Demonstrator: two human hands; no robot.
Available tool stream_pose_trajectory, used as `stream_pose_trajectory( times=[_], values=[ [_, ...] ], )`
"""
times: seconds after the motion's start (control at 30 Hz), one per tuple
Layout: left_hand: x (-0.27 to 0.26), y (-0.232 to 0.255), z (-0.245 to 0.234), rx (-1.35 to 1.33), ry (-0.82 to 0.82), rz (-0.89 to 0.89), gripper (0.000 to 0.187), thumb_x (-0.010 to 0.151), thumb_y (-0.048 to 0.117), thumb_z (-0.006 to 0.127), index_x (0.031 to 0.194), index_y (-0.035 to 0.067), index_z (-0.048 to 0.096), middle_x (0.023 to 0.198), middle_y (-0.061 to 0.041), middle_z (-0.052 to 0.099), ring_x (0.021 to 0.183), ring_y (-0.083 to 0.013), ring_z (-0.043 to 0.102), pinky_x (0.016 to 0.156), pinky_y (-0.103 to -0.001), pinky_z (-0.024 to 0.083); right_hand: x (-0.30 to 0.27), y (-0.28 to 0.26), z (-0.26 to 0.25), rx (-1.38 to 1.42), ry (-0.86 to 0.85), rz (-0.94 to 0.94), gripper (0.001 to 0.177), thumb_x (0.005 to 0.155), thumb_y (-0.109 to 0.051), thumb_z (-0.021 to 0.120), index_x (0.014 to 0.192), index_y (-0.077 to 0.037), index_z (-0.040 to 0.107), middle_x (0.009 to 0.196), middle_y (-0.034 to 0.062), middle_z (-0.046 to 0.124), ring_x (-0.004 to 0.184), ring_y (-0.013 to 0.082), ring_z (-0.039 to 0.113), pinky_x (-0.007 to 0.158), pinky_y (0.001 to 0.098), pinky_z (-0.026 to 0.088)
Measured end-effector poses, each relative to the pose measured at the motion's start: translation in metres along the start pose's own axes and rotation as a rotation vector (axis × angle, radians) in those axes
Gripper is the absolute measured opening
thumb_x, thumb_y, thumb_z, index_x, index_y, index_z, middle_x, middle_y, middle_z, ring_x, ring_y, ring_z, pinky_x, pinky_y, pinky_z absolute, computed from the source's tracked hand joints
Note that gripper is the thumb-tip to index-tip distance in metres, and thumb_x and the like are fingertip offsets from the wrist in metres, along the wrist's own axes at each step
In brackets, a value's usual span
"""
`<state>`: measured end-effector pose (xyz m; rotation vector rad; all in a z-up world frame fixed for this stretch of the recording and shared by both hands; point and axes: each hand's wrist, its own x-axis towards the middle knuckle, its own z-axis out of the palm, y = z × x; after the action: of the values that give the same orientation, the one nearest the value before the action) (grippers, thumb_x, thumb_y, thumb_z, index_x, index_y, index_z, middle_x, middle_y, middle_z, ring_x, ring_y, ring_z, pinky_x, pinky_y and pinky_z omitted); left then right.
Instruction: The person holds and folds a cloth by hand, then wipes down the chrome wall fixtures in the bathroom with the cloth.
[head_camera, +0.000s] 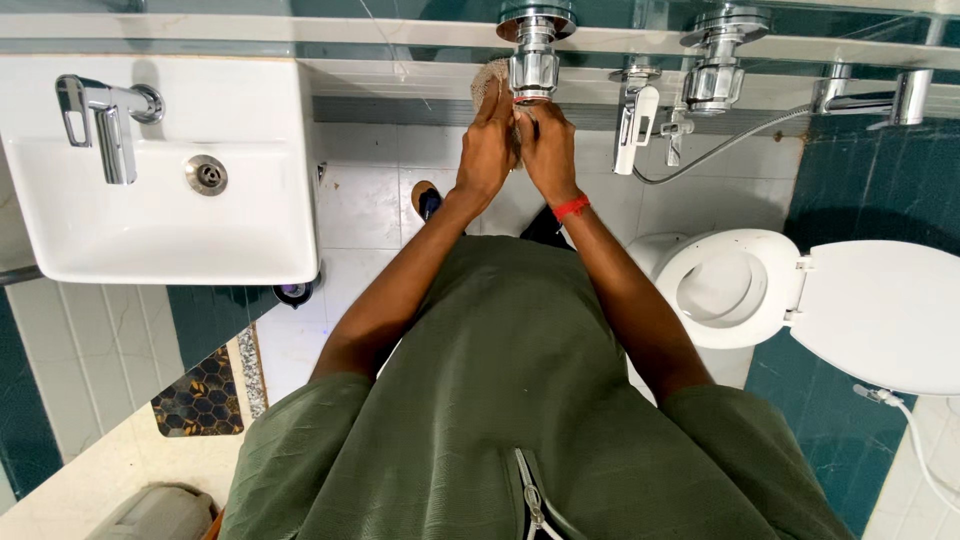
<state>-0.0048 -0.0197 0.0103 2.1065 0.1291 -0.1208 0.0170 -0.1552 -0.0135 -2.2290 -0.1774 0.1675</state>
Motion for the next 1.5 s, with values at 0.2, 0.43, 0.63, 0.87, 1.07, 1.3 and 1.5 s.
stream_pose_trajectory(
  times=[0.2,0.43,0.63,0.87,1.07,1.3,1.5],
  values=[
    [-0.055,-0.033,0.022,0.193,0.166,0.294,0.07,0.087,-0.007,0.063,0.154,0.001,0.041,0.156,-0.034,0.038,0.11,-0.0472,0.069,0.08,-0.04,0.064,-0.054,0.0,-0.009,0.075,0.087,-0.284,0.041,0.102,0.001,0.062,0.143,0.002,0.058,0.142,0.0244,0.062,0.13,0.04,0.064,0.108,0.0434,0.054],
    [-0.011,-0.007,0.007,0.027,0.121,0.16,0.057,0.101,0.0,0.056,0.155,-0.001,0.038,0.152,-0.042,0.039,0.1,-0.0464,0.071,0.076,-0.042,0.063,-0.008,-0.026,-0.015,0.029,0.048,-0.085,0.03,0.099,-0.001,0.064,0.129,0.002,0.068,0.129,0.0219,0.064,0.115,0.0354,0.068,0.1,0.042,0.055],
    [-0.031,-0.026,0.017,-0.027,0.171,0.196,0.057,0.103,0.002,0.058,0.156,0.0,0.038,0.15,-0.038,0.047,0.1,-0.0425,0.075,0.078,-0.04,0.064,-0.03,-0.025,-0.004,0.02,0.131,-0.215,0.034,0.101,0.002,0.061,0.135,0.002,0.063,0.134,0.0222,0.064,0.119,0.0382,0.067,0.102,0.0411,0.055],
    [-0.05,-0.02,0.018,-0.05,0.124,0.114,0.053,0.099,-0.001,0.056,0.15,-0.002,0.044,0.146,-0.041,0.047,0.087,-0.0384,0.077,0.07,-0.041,0.063,-0.05,-0.027,-0.011,0.133,0.056,-0.12,0.042,0.098,-0.002,0.061,0.14,0.001,0.058,0.134,0.0258,0.06,0.107,0.0361,0.068,0.089,0.0374,0.055],
    [-0.001,-0.023,0.004,0.026,0.285,0.394,0.05,0.105,0.001,0.057,0.152,0.0,0.04,0.143,-0.034,0.052,0.116,-0.0478,0.069,0.096,-0.045,0.061,0.001,-0.018,0.0,-0.061,0.077,-0.162,0.021,0.103,-0.01,0.066,0.121,-0.001,0.069,0.122,0.0241,0.066,0.114,0.0399,0.065,0.099,0.0443,0.052],
    [-0.037,-0.03,0.004,-0.123,0.136,0.098,0.053,0.101,0.011,0.058,0.151,-0.003,0.045,0.139,-0.032,0.058,0.112,-0.0439,0.071,0.093,-0.043,0.06,-0.038,-0.021,-0.006,0.047,0.042,-0.227,0.043,0.104,-0.009,0.06,0.145,0.002,0.054,0.137,0.0272,0.06,0.121,0.0407,0.062,0.101,0.0445,0.051],
    [-0.036,-0.034,0.006,-0.197,0.151,0.186,0.046,0.109,0.012,0.053,0.154,0.004,0.045,0.154,-0.031,0.047,0.137,-0.0452,0.053,0.11,-0.046,0.05,-0.034,-0.022,-0.006,0.061,0.073,-0.398,0.045,0.105,-0.006,0.059,0.149,0.0,0.054,0.145,0.0266,0.057,0.128,0.0446,0.061,0.107,0.0468,0.05]
  ],
)
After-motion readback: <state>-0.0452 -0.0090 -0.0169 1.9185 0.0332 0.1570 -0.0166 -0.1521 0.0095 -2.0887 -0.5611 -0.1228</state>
